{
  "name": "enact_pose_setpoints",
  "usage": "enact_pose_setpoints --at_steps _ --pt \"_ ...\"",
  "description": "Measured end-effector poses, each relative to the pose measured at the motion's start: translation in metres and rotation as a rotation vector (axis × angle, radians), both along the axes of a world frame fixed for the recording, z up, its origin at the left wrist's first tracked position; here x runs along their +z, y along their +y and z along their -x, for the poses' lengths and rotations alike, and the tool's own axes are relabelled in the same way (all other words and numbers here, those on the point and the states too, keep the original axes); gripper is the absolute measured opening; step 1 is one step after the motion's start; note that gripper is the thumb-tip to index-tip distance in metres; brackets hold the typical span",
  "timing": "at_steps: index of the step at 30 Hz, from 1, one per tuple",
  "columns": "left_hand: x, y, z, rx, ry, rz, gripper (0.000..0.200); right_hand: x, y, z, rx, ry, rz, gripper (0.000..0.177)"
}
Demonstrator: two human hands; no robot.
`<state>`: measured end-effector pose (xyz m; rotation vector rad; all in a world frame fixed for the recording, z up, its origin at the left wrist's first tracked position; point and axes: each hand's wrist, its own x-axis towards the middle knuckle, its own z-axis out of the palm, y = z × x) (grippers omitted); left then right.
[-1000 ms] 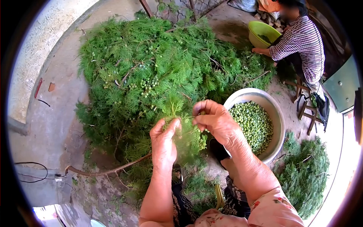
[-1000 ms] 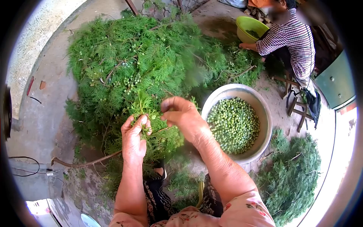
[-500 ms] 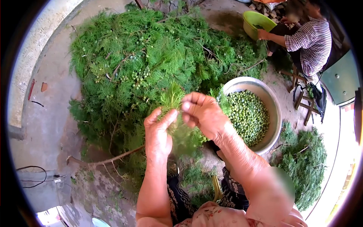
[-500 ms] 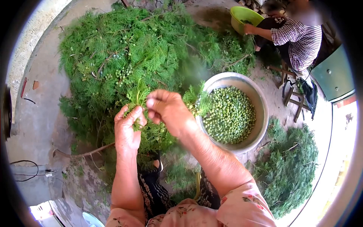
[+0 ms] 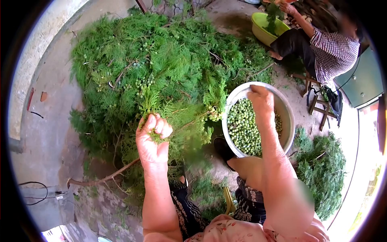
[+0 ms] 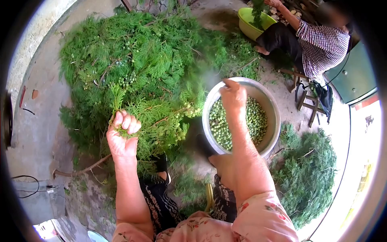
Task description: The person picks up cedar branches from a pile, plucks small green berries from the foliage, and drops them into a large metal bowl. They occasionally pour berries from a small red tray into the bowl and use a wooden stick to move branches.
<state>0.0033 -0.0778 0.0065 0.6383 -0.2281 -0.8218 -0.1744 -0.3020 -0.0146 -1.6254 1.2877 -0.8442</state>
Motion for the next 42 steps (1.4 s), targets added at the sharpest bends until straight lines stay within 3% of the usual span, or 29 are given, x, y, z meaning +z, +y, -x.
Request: enact_pose_setpoints --at_steps 3,5,7,10,13,15,17,21,28,31,33,37,39,41,42 --pt "0.001 0.002 -0.001 -0.008 0.009 0.098 0.017 -0.012 0.020 -0.016 0.131 -0.371 -0.746 0.021" --pt "0.003 0.004 -0.003 -0.025 0.024 0.167 0.017 -0.010 0.045 -0.033 0.192 -0.200 -0.721 0.020" --pt "0.003 0.007 -0.005 -0.032 0.058 0.237 0.017 -0.033 0.054 -0.037 0.441 -0.010 -0.542 0.025" --pt "0.003 0.011 -0.010 -0.085 0.051 0.368 0.016 -0.127 0.054 -0.042 0.777 0.316 0.039 0.043" --pt "0.001 0.016 -0.014 -0.115 0.056 0.433 0.015 -0.146 0.064 -0.050 0.755 0.102 -0.227 0.051" --pt "0.003 0.018 -0.014 -0.142 0.070 0.462 0.015 -0.143 0.068 -0.055 0.563 -0.112 -0.583 0.054" --pt "0.004 0.021 -0.014 -0.143 0.079 0.476 0.017 -0.052 0.085 -0.071 0.158 -0.257 -1.157 0.058" --pt "0.005 0.030 -0.017 -0.154 0.106 0.477 0.020 -0.051 0.090 -0.074 0.139 -0.459 -1.195 0.056" --pt "0.007 0.042 -0.019 -0.147 0.146 0.556 0.022 -0.045 0.095 -0.080 0.283 -0.482 -1.205 0.059" --pt "0.009 0.044 -0.015 -0.178 0.163 0.550 0.021 -0.033 0.104 -0.087 0.097 -0.221 -1.116 0.063" --pt "0.006 0.043 -0.012 -0.239 0.149 0.561 0.021 -0.031 0.110 -0.077 0.184 -0.437 -1.105 0.065" --pt "0.008 0.046 -0.014 -0.251 0.042 0.494 0.022 -0.045 0.106 -0.100 0.086 -0.504 -1.166 0.042" --pt "0.009 0.051 -0.017 -0.014 -0.029 0.269 0.029 -0.021 0.113 -0.095 -0.001 -0.445 -1.075 0.031" --pt "0.002 0.057 -0.030 -0.034 -0.294 0.131 0.030 -0.008 0.120 -0.093 -0.013 -0.473 -0.947 0.027" --pt "0.018 0.042 -0.008 0.296 -0.426 -0.318 0.033 -0.012 0.122 -0.094 -0.015 -0.414 -0.906 0.026"
